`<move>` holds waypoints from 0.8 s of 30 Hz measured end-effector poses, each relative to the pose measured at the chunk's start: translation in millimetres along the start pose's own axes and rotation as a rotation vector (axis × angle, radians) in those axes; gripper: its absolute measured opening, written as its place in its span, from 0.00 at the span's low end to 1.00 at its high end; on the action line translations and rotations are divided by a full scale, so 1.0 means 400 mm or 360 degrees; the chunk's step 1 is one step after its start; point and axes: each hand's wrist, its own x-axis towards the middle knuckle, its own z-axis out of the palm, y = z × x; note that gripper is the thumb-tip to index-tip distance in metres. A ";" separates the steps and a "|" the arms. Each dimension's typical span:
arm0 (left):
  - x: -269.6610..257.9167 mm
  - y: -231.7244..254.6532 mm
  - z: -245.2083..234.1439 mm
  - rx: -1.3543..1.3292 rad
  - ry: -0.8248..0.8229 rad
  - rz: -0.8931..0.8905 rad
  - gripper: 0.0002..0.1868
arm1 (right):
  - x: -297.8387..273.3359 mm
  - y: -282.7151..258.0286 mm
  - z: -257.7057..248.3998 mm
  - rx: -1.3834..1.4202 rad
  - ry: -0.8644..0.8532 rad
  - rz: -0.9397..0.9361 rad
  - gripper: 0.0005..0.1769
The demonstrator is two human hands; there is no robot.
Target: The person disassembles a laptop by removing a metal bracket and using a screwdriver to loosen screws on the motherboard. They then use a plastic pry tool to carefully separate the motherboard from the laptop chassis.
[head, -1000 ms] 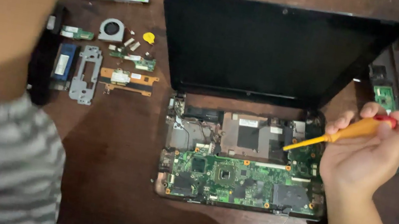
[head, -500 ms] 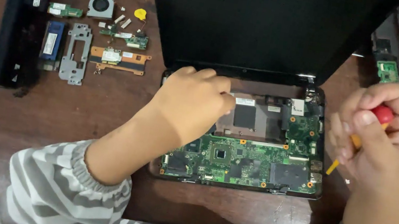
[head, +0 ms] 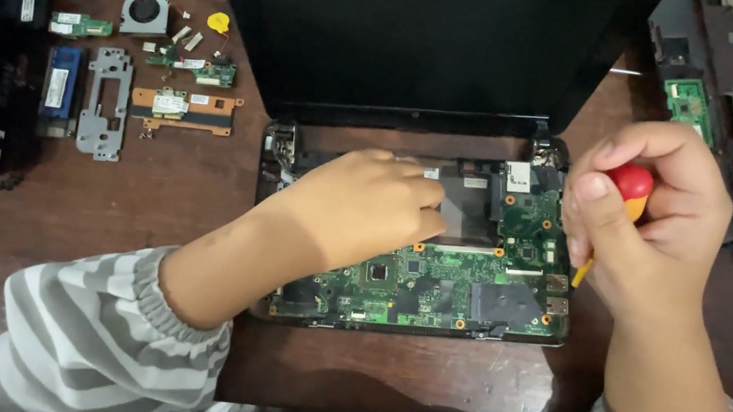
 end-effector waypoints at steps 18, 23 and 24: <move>0.012 0.034 0.049 0.0332 0.0137 0.0061 0.11 | -0.005 0.014 0.001 -0.0114 0.0020 -0.0097 0.07; 0.009 0.026 0.050 0.0430 0.0360 0.0095 0.05 | -0.002 0.024 0.000 -0.0106 0.0031 -0.0065 0.07; 0.009 0.025 0.049 0.0471 0.0412 0.0111 0.05 | -0.002 0.024 0.001 -0.0112 0.0032 -0.0066 0.07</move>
